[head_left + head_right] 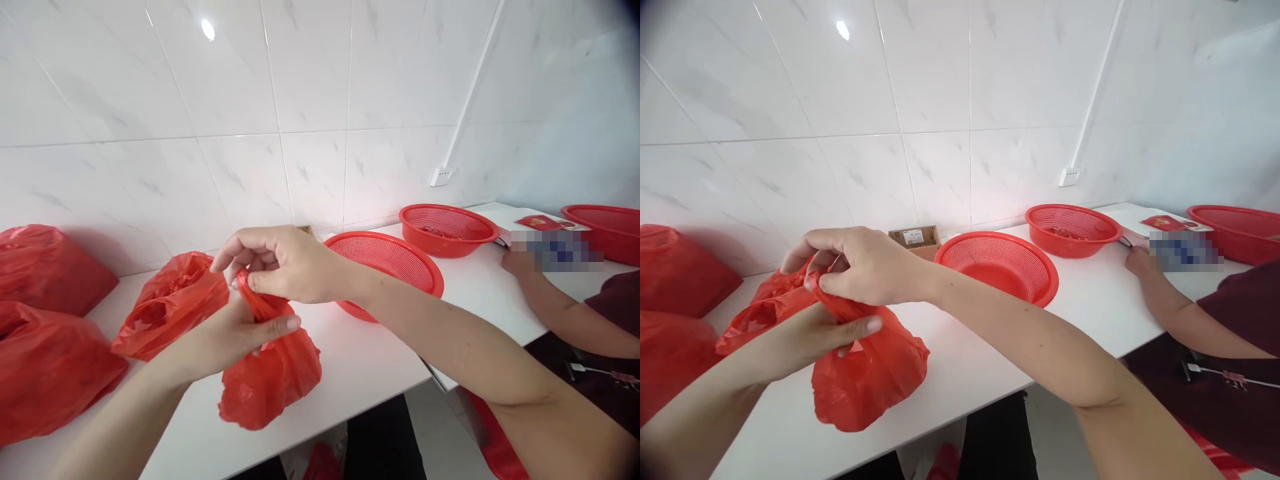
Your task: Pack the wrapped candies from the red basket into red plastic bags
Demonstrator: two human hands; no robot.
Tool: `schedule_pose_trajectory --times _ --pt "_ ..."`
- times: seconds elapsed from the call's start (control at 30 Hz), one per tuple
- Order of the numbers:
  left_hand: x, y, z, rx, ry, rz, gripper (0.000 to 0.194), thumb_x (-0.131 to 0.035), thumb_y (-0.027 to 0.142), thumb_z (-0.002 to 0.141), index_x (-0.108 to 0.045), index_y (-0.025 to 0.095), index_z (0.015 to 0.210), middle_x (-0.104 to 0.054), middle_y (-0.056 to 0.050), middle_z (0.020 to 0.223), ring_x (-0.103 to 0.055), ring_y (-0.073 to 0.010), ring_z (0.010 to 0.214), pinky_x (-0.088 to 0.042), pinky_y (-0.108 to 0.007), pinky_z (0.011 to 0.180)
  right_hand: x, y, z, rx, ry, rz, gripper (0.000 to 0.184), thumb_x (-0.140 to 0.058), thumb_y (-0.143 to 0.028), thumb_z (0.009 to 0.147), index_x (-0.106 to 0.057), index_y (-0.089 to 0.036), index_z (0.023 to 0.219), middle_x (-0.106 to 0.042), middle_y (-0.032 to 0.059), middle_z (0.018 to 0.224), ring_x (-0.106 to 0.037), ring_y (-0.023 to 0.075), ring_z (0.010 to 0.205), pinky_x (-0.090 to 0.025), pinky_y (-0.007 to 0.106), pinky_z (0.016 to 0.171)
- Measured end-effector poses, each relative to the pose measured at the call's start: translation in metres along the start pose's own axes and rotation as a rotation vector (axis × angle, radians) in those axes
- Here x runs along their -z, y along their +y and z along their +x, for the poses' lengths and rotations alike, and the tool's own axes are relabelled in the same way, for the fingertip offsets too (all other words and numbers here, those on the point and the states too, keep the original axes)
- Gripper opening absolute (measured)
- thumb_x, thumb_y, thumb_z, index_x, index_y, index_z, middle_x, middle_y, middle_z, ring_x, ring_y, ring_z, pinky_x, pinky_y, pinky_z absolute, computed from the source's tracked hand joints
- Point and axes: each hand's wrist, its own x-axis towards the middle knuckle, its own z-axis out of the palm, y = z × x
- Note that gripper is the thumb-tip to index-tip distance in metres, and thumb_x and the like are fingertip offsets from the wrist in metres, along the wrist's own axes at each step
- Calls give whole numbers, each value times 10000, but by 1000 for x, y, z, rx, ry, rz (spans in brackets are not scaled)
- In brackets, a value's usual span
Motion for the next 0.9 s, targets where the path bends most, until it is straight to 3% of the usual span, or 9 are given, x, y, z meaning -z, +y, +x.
schedule_pose_trajectory --times 0.17,0.27,0.37,0.43,0.53,0.63,0.73,0.8,0.9 --pt "-7 -2 1 133 -164 13 442 -503 606 831 -649 190 854 -516 -4 590 -562 -187 604 -504 -334 571 3 31 -14 -98 95 -137 332 -599 -202 850 -533 -229 1175 -573 50 1188 -574 134 958 -506 285 780" --pt "-6 -3 9 333 -379 4 403 -537 590 832 -599 199 759 -387 50 528 -402 -122 478 -458 -300 518 2 42 -33 -273 26 -194 281 -643 -306 847 -548 -219 1097 -626 22 979 -583 148 871 -490 296 728" --pt "-2 -6 17 434 -490 -39 374 -543 575 849 -586 204 821 -362 70 520 -344 -106 477 -443 -281 545 -2 37 -48 -304 117 -198 96 -573 -297 901 -563 -201 912 -606 -13 808 -565 125 755 -463 282 692" --pt "0 -7 19 393 -510 -60 364 -500 560 881 -602 211 898 -482 38 572 -438 -128 541 -454 -288 599 -4 30 -53 -284 95 -180 103 -592 -296 893 -576 -200 862 -618 -8 831 -569 126 776 -462 282 712" --pt "3 -4 17 254 -586 50 302 -508 459 902 -629 212 778 -579 -2 671 -520 -149 638 -457 -286 650 -6 29 -54 -199 -22 -129 134 -670 -334 846 -630 -207 829 -634 6 932 -581 151 921 -460 309 843" --pt "5 2 14 135 -653 260 211 -591 370 853 -686 231 726 -649 -8 754 -594 -173 733 -478 -278 688 -13 45 -50 -157 109 -14 148 -574 -348 920 -649 -226 959 -626 23 1059 -568 159 1046 -428 338 954" --pt "3 2 11 40 -676 380 156 -606 339 832 -744 276 868 -726 -6 932 -651 -209 903 -502 -297 782 -24 68 -46 -297 181 85 266 -413 -323 1001 -572 -239 1196 -629 34 1038 -572 159 1040 -439 361 950" --pt "1 -4 8 -46 -619 444 158 -578 270 829 -729 268 876 -735 2 902 -663 -194 848 -512 -293 751 -30 80 -45 -374 157 116 312 -373 -322 1015 -532 -241 1272 -624 24 938 -587 159 959 -454 369 924" --pt "-5 -21 4 -218 -407 588 238 -501 101 771 -657 232 894 -702 22 756 -600 -140 603 -473 -249 562 -34 89 -46 -376 112 262 325 -369 -348 1018 -525 -275 1293 -624 5 898 -609 145 838 -481 352 883"
